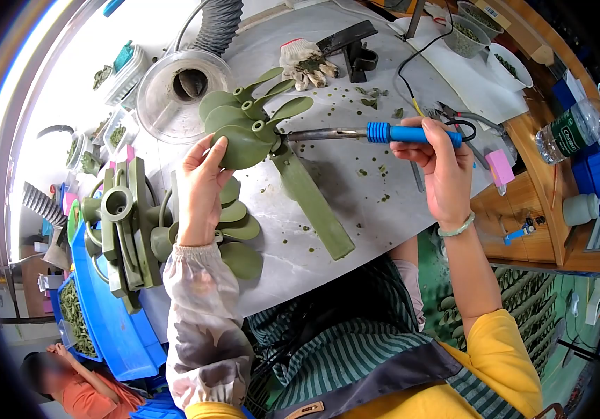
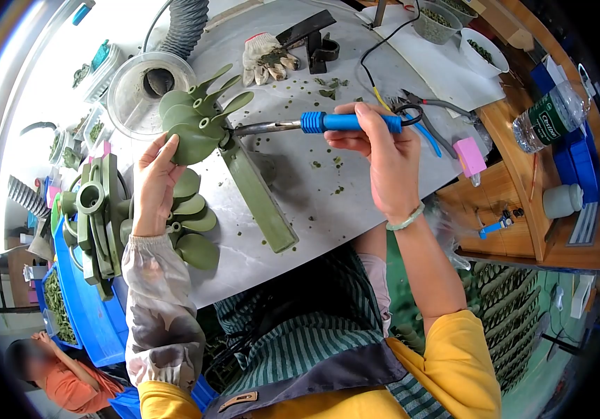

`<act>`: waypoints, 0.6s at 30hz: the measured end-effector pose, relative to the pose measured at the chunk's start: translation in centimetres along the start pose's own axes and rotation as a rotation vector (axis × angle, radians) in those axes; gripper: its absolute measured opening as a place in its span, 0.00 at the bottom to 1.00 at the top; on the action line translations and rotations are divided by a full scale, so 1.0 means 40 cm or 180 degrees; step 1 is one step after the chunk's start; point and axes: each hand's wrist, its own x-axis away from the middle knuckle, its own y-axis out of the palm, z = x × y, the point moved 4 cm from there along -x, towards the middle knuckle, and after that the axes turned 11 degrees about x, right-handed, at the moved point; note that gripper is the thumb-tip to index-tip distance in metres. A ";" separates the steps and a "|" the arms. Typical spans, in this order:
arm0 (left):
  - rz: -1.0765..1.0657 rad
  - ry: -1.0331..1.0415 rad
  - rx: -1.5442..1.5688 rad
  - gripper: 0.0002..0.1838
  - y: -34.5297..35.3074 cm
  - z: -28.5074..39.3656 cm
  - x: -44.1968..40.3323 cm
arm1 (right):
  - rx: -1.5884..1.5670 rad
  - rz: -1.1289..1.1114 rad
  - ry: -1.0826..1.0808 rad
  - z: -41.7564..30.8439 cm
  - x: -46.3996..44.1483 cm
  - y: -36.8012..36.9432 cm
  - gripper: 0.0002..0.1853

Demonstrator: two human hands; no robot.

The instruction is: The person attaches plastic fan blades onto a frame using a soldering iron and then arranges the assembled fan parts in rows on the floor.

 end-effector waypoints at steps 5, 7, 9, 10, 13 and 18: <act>-0.0017 0.0011 -0.0009 0.14 0.000 -0.001 -0.001 | -0.0012 -0.0009 0.0021 0.001 0.004 -0.003 0.15; -0.0023 0.0014 -0.0024 0.14 0.000 0.000 0.000 | -0.0005 -0.0021 0.0030 0.000 0.007 -0.004 0.15; -0.0008 0.0008 -0.0025 0.14 0.000 0.000 0.001 | 0.0008 -0.0024 0.0033 -0.004 0.009 -0.004 0.14; 0.0000 0.0005 -0.0025 0.14 0.001 0.000 0.001 | 0.0010 -0.0024 0.0038 -0.004 0.010 -0.004 0.14; 0.0028 0.0004 -0.0035 0.14 0.002 0.000 0.001 | 0.0020 -0.0025 0.0061 -0.008 0.014 -0.005 0.14; 0.0024 0.0011 -0.0047 0.14 0.002 0.000 0.001 | 0.0037 -0.0024 0.0122 -0.017 0.020 -0.004 0.15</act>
